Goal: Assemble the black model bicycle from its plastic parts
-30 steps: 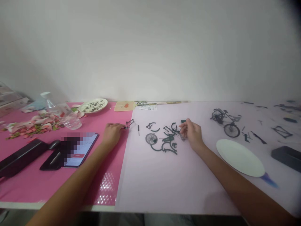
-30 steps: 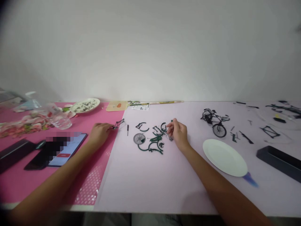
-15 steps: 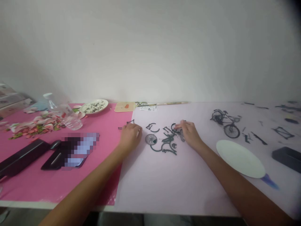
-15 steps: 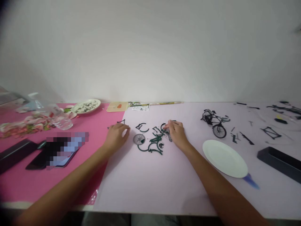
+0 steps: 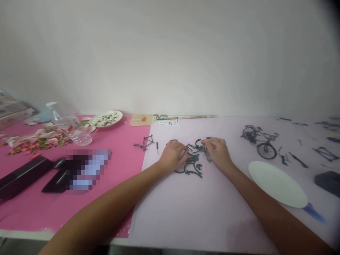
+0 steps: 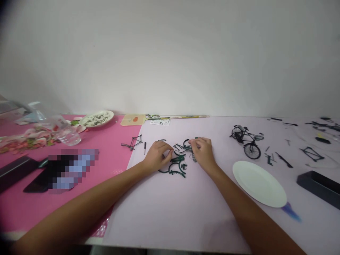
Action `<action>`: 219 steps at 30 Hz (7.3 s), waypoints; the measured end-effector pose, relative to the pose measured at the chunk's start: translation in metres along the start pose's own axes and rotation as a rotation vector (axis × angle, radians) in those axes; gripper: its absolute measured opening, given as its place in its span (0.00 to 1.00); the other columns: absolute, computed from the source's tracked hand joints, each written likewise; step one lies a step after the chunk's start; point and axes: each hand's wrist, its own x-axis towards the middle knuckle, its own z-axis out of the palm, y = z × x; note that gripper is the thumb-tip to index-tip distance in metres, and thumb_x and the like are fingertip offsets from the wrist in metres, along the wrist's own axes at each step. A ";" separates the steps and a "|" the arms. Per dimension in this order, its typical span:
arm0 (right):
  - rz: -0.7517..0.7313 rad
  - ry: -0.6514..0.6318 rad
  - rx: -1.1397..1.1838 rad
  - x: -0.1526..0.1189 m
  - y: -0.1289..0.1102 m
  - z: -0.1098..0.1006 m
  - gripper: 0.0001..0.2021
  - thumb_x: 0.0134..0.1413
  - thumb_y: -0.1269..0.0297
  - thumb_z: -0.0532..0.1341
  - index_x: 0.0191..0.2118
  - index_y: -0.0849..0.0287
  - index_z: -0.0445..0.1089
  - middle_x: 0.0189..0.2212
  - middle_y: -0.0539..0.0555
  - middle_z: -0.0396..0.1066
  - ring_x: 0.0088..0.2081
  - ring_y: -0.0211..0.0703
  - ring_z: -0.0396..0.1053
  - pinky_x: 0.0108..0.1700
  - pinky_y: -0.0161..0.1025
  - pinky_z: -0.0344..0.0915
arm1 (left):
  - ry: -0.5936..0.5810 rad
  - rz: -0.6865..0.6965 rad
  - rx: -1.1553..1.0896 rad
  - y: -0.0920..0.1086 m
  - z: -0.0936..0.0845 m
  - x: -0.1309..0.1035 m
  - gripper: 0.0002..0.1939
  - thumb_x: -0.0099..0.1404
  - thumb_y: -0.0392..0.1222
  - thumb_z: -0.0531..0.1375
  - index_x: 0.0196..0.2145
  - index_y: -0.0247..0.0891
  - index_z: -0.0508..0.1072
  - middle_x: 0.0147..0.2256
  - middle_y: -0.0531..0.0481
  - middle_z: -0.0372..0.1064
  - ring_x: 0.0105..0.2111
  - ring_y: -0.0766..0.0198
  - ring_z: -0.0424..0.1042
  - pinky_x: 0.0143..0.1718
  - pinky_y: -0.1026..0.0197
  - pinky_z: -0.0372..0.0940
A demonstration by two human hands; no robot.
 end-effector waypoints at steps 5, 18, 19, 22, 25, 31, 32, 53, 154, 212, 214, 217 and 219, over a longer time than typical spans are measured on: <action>-0.097 0.129 -0.023 -0.002 -0.013 -0.003 0.12 0.66 0.57 0.61 0.38 0.52 0.82 0.41 0.55 0.82 0.51 0.55 0.72 0.60 0.57 0.65 | 0.011 0.076 0.022 0.002 -0.004 -0.004 0.07 0.71 0.38 0.58 0.38 0.38 0.76 0.36 0.46 0.79 0.38 0.56 0.75 0.43 0.52 0.64; -0.106 0.058 0.254 -0.016 -0.042 0.007 0.03 0.59 0.62 0.69 0.37 0.52 0.80 0.41 0.54 0.80 0.46 0.49 0.77 0.48 0.47 0.75 | 0.018 -0.087 -0.033 -0.013 0.009 -0.006 0.07 0.70 0.43 0.64 0.45 0.40 0.74 0.43 0.45 0.78 0.45 0.53 0.76 0.48 0.50 0.67; -0.127 0.044 0.249 -0.017 -0.043 0.008 0.02 0.60 0.62 0.69 0.37 0.52 0.80 0.41 0.54 0.80 0.46 0.48 0.77 0.49 0.47 0.75 | 0.012 -0.097 -0.028 -0.013 0.009 -0.006 0.07 0.70 0.43 0.64 0.45 0.41 0.74 0.43 0.45 0.78 0.46 0.53 0.76 0.48 0.50 0.67; -0.184 0.001 0.237 -0.020 -0.046 0.007 0.03 0.60 0.65 0.67 0.35 0.51 0.80 0.41 0.53 0.80 0.45 0.48 0.77 0.49 0.47 0.74 | -0.002 -0.095 -0.032 -0.014 0.009 -0.005 0.04 0.71 0.41 0.63 0.42 0.41 0.75 0.41 0.46 0.78 0.44 0.54 0.75 0.47 0.51 0.67; -0.163 -0.022 0.221 -0.022 -0.051 0.004 0.04 0.61 0.65 0.66 0.34 0.51 0.78 0.41 0.53 0.81 0.46 0.50 0.78 0.51 0.48 0.74 | -0.005 -0.082 -0.051 -0.012 0.006 -0.005 0.02 0.70 0.37 0.62 0.39 0.40 0.75 0.37 0.48 0.77 0.40 0.56 0.75 0.45 0.52 0.66; -0.099 -0.018 0.129 -0.021 -0.054 -0.001 0.06 0.61 0.65 0.64 0.40 0.50 0.80 0.43 0.53 0.82 0.48 0.52 0.78 0.53 0.51 0.73 | -0.020 -0.048 -0.058 -0.009 0.003 -0.005 0.03 0.69 0.35 0.61 0.38 0.41 0.74 0.35 0.48 0.77 0.38 0.57 0.74 0.45 0.52 0.65; -0.097 -0.019 0.115 -0.020 -0.053 -0.001 0.08 0.61 0.66 0.63 0.41 0.49 0.81 0.44 0.53 0.82 0.48 0.51 0.78 0.54 0.50 0.73 | -0.027 -0.050 -0.057 -0.009 0.003 -0.005 0.03 0.69 0.35 0.61 0.38 0.40 0.74 0.36 0.48 0.77 0.38 0.57 0.74 0.45 0.52 0.65; 0.119 0.019 0.430 -0.022 -0.056 0.005 0.12 0.55 0.56 0.73 0.43 0.53 0.80 0.43 0.57 0.82 0.46 0.52 0.79 0.55 0.53 0.75 | 0.047 -0.158 -0.086 -0.013 0.004 -0.005 0.14 0.68 0.43 0.67 0.50 0.42 0.73 0.44 0.46 0.77 0.46 0.53 0.75 0.48 0.49 0.67; 0.069 -0.658 -0.304 -0.002 -0.043 -0.050 0.07 0.54 0.57 0.65 0.30 0.54 0.75 0.24 0.50 0.70 0.22 0.40 0.64 0.25 0.38 0.56 | 0.025 -0.123 -0.284 -0.006 -0.003 -0.006 0.06 0.74 0.41 0.59 0.46 0.40 0.73 0.42 0.45 0.75 0.41 0.60 0.75 0.44 0.58 0.71; 0.087 -0.471 0.216 -0.027 -0.069 -0.013 0.14 0.73 0.46 0.51 0.46 0.51 0.60 0.22 0.42 0.57 0.23 0.38 0.54 0.26 0.36 0.51 | 0.074 -0.368 -0.324 -0.017 -0.004 -0.003 0.11 0.72 0.48 0.63 0.46 0.41 0.76 0.38 0.50 0.75 0.34 0.62 0.72 0.39 0.58 0.67; 0.083 -0.473 0.228 -0.027 -0.068 -0.012 0.14 0.73 0.46 0.51 0.46 0.51 0.60 0.22 0.43 0.57 0.23 0.38 0.54 0.26 0.36 0.52 | 0.071 -0.367 -0.335 -0.017 -0.004 -0.003 0.11 0.72 0.48 0.63 0.46 0.41 0.75 0.37 0.50 0.75 0.34 0.63 0.71 0.38 0.59 0.67; 0.081 -0.468 0.233 -0.028 -0.067 -0.010 0.14 0.73 0.46 0.51 0.45 0.51 0.60 0.22 0.43 0.58 0.23 0.38 0.54 0.26 0.36 0.52 | 0.059 -0.318 -0.350 -0.014 -0.005 -0.002 0.09 0.72 0.47 0.62 0.45 0.40 0.75 0.37 0.50 0.75 0.35 0.64 0.71 0.38 0.60 0.67; 0.085 -0.467 0.232 -0.028 -0.066 -0.009 0.14 0.73 0.46 0.51 0.45 0.50 0.59 0.22 0.43 0.59 0.23 0.38 0.55 0.26 0.36 0.54 | 0.059 -0.283 -0.357 -0.012 -0.007 -0.002 0.08 0.73 0.46 0.61 0.44 0.39 0.75 0.38 0.49 0.74 0.36 0.64 0.71 0.38 0.61 0.67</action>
